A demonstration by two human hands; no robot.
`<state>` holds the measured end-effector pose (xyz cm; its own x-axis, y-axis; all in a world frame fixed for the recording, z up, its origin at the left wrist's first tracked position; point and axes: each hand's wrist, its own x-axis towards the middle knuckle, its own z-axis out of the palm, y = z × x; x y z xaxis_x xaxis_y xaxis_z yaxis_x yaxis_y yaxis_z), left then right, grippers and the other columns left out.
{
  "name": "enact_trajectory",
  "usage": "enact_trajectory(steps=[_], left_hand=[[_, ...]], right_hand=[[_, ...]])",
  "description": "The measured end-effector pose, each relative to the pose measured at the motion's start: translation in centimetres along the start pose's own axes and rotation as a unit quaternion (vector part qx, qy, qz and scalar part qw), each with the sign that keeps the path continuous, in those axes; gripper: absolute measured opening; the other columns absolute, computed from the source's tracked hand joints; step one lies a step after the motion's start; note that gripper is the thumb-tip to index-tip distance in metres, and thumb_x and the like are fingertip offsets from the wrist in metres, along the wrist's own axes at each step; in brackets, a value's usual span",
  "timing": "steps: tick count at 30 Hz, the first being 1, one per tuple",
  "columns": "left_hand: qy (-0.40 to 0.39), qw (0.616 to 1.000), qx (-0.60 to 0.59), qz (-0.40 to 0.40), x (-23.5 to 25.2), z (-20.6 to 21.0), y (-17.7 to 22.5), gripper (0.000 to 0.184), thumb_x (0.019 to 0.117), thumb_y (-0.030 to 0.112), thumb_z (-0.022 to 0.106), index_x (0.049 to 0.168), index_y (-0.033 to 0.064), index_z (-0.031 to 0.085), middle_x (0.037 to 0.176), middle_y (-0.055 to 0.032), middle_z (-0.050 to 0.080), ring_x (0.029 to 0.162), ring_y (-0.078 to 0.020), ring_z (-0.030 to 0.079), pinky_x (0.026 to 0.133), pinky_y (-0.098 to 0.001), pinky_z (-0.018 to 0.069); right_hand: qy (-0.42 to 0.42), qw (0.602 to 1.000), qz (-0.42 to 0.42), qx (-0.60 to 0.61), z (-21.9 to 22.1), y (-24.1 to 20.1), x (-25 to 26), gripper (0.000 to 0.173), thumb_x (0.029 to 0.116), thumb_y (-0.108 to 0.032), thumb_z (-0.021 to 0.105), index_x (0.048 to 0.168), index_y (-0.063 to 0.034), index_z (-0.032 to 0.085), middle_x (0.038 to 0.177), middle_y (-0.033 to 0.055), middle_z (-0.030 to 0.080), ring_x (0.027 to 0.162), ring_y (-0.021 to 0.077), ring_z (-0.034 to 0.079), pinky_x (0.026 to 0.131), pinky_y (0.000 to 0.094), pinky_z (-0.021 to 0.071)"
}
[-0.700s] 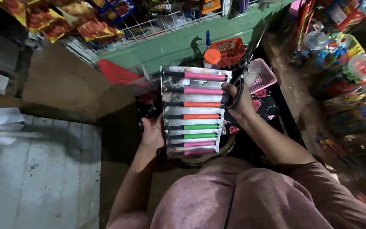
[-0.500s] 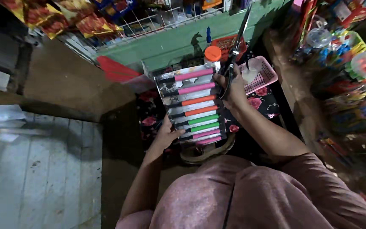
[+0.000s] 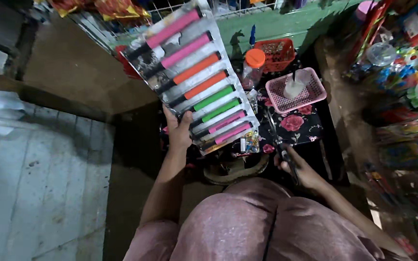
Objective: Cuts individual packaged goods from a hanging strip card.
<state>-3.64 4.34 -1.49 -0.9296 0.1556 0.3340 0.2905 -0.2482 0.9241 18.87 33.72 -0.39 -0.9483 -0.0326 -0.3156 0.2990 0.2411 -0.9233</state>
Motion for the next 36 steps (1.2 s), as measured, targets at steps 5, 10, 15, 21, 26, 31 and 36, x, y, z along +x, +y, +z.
enact_trajectory(steps=[5, 10, 15, 21, 26, 31, 36], left_hand=[[-0.031, 0.999, -0.016, 0.03, 1.0, 1.0, 0.2, 0.1, 0.0957, 0.029, 0.072, 0.153, -0.0016, -0.004, 0.143, -0.0017, 0.047, 0.127, -0.0081, 0.055, 0.11, -0.0313, 0.0488], [-0.049, 0.998, -0.009, 0.031, 0.9, 2.5, 0.4, 0.097, 0.0966, 0.026, 0.07, 0.152, -0.0039, -0.004, 0.142, 0.0002, 0.047, 0.127, -0.0047, 0.054, 0.109, -0.0277, 0.0475], [-0.056, 0.998, -0.013, 0.037, 0.7, 2.3, 0.3, 0.095, 0.0963, 0.027, 0.071, 0.152, -0.0028, -0.001, 0.14, -0.0001, 0.049, 0.126, -0.0067, 0.056, 0.109, -0.0299, 0.0483], [-0.046, 0.999, 0.0, 0.02, 0.4, 2.0, 1.0, 0.105, 0.093, 0.034, 0.075, 0.153, -0.0022, -0.004, 0.143, -0.0016, 0.047, 0.128, -0.008, 0.054, 0.11, -0.031, 0.0486], [-0.05, 0.999, 0.002, 0.017, 0.5, 1.9, 1.1, 0.097, 0.0953, 0.029, 0.072, 0.152, -0.0011, 0.0, 0.139, 0.0005, 0.049, 0.126, -0.0069, 0.056, 0.109, -0.0294, 0.0488], [-0.049, 0.999, -0.01, -0.001, 0.4, 1.8, 1.1, 0.099, 0.0938, 0.031, 0.074, 0.153, 0.0004, 0.001, 0.14, 0.0005, 0.048, 0.126, -0.0079, 0.056, 0.109, -0.0299, 0.0491], [-0.087, 0.995, -0.014, -0.043, -0.3, 2.3, 0.9, 0.101, 0.089, 0.037, 0.079, 0.153, 0.003, 0.008, 0.138, 0.0024, 0.052, 0.122, -0.0059, 0.058, 0.106, -0.0287, 0.0512]], right_hand=[[-0.034, 0.999, 0.0, 0.016, 1.0, -0.8, -0.4, 0.098, 0.088, -0.072, 0.058, 0.148, 0.0026, 0.036, 0.103, -0.003, 0.06, 0.089, -0.0018, 0.056, 0.081, 0.0179, 0.0497], [-0.035, 0.999, 0.009, 0.004, 0.8, -2.2, 0.3, 0.085, 0.0947, -0.056, 0.057, 0.151, 0.0028, 0.032, 0.103, 0.0014, 0.06, 0.09, 0.0023, 0.056, 0.084, 0.0226, 0.0494], [-0.035, 0.999, -0.001, 0.023, 0.9, -1.7, 0.5, 0.085, 0.0933, -0.059, 0.058, 0.149, 0.0011, 0.033, 0.101, -0.0017, 0.059, 0.089, -0.0006, 0.056, 0.083, 0.0196, 0.0494], [0.005, 0.998, -0.027, 0.048, 2.0, -0.5, 0.9, 0.077, 0.0963, -0.053, 0.057, 0.148, 0.0007, 0.038, 0.094, -0.0039, 0.058, 0.078, -0.0031, 0.054, 0.073, 0.0164, 0.0484], [0.041, 0.997, -0.042, 0.048, 2.4, -0.3, 0.8, 0.059, 0.1004, -0.034, 0.058, 0.145, 0.0026, 0.044, 0.083, -0.0047, 0.059, 0.065, -0.0045, 0.051, 0.062, 0.0144, 0.0475], [0.049, 0.998, -0.029, 0.022, 2.2, -0.3, 0.8, 0.053, 0.1006, -0.025, 0.061, 0.143, 0.004, 0.047, 0.082, -0.0015, 0.061, 0.064, -0.003, 0.054, 0.062, 0.0158, 0.05], [0.046, 0.999, -0.016, 0.02, 2.3, -1.4, 1.1, 0.052, 0.1018, -0.023, 0.057, 0.146, 0.002, 0.044, 0.102, 0.0067, 0.064, 0.081, 0.0031, 0.06, 0.078, 0.0227, 0.0531]])
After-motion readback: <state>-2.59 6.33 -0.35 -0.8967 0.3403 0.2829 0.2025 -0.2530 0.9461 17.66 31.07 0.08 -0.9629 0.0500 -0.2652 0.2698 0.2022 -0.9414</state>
